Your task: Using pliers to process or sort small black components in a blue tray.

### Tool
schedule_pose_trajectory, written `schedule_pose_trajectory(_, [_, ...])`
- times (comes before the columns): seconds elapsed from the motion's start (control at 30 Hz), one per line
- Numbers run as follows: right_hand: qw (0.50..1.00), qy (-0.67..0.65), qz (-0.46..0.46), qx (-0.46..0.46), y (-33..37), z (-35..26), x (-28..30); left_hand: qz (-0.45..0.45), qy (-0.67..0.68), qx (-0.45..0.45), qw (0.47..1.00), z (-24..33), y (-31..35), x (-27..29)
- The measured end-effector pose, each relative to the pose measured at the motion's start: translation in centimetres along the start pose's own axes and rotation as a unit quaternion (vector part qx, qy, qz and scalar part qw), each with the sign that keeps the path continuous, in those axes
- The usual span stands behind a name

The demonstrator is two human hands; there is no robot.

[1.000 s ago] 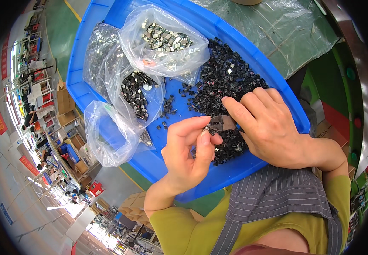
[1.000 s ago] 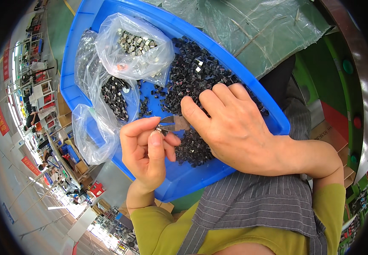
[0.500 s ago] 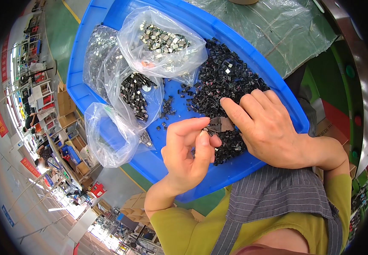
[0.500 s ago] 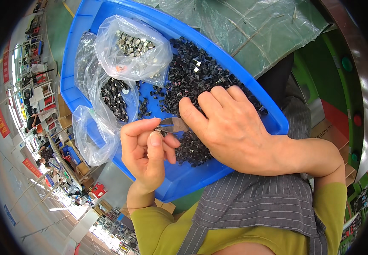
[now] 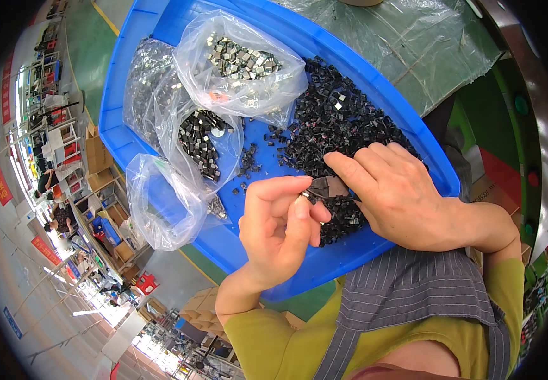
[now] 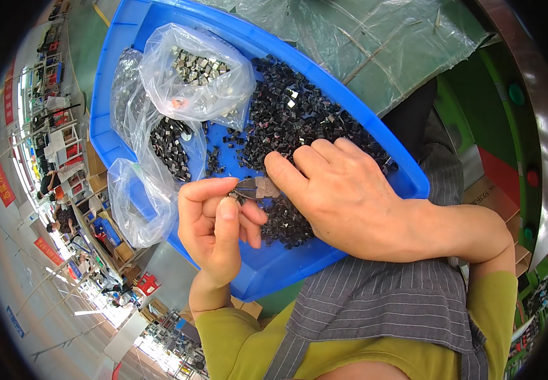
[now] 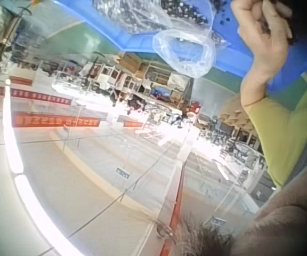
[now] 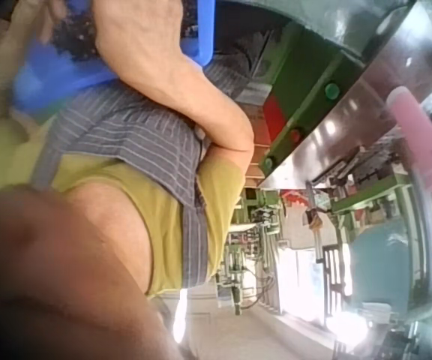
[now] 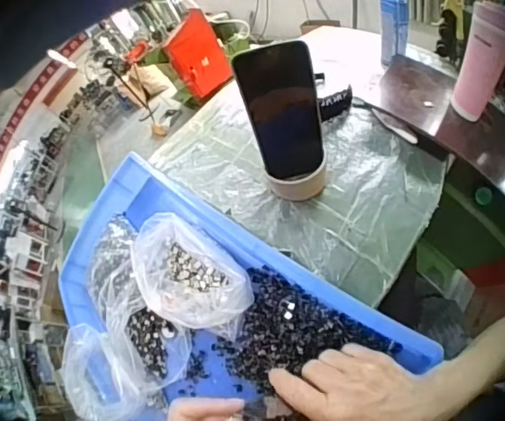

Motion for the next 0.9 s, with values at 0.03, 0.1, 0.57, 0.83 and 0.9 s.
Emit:
schedule_pose_trajectory(0.03, [1.000, 0.000, 0.000, 0.000, -0.03, -0.04, 0.07, 0.005, 0.037, 0.020, 0.999, -0.15, -0.03, 0.05])
schedule_pose_trajectory(0.1, [1.000, -0.013, -0.011, -0.002, -0.12, -0.10, 0.10, 0.009, 0.074, 0.040, 0.996, -0.39, -0.05, 0.05])
schedule_pose_trajectory(0.57, [0.996, 0.080, 0.038, 0.008, -0.25, -0.26, 0.61, 0.023, -0.040, -0.030, 0.998, -0.17, -0.01, -0.11])
schedule_pose_trajectory(0.83, [0.998, 0.063, 0.009, -0.004, -0.10, -0.10, 0.41, 0.010, -0.049, -0.028, 0.998, -0.09, -0.18, -0.21])
schedule_pose_trajectory(0.9, [0.999, -0.031, -0.026, -0.017, 0.04, 0.24, -0.09, 0.010, -0.050, -0.024, 0.998, -0.11, -0.25, -0.20])
Point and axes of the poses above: each hand's wrist, its own y-axis away from the middle knuckle, its own x-axis out of the back of the hand, z = x × y, the point moved 7 cm from there along -y, towards the middle knuckle, and after that the axes turned 3 degrees about -x, right-handed, at the moved point
